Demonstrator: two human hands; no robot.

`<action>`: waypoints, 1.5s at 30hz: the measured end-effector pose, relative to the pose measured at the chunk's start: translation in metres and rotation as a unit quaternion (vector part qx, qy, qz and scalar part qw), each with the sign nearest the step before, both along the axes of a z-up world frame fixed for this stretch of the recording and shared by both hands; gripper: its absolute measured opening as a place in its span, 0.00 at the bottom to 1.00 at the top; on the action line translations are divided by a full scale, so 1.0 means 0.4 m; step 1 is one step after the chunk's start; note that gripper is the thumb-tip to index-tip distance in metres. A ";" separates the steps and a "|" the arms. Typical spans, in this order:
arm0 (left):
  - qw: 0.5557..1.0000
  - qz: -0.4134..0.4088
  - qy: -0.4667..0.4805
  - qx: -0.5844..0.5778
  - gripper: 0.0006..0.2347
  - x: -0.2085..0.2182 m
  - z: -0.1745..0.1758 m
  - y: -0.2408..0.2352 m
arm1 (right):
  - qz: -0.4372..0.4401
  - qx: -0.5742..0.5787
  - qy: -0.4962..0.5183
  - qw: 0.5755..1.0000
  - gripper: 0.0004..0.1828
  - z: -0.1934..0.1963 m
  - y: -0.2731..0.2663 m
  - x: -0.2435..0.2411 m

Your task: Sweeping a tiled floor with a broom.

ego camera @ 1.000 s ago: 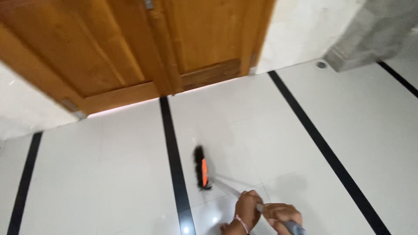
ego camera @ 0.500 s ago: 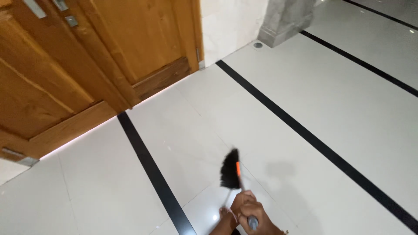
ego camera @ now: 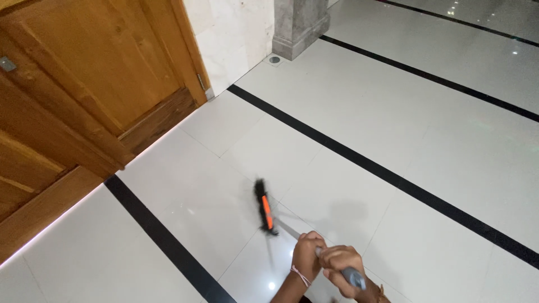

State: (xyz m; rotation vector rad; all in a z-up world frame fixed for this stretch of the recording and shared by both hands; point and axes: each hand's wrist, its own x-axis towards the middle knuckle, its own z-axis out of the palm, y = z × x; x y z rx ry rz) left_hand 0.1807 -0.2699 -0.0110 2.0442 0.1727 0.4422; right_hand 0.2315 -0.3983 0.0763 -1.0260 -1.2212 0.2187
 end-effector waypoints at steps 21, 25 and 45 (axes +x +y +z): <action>0.949 -0.291 -0.119 0.030 0.07 0.122 -0.123 -0.225 | -0.209 -0.190 0.044 0.958 0.07 -0.072 -0.227 0.024; 0.972 -0.227 0.054 -0.027 0.04 0.136 -0.010 -0.251 | -0.221 -0.081 0.112 0.965 0.17 -0.104 -0.288 0.030; 0.918 -0.389 0.065 -0.054 0.09 0.142 -0.246 -0.504 | -0.354 -0.285 0.209 0.866 0.06 -0.213 -0.496 -0.042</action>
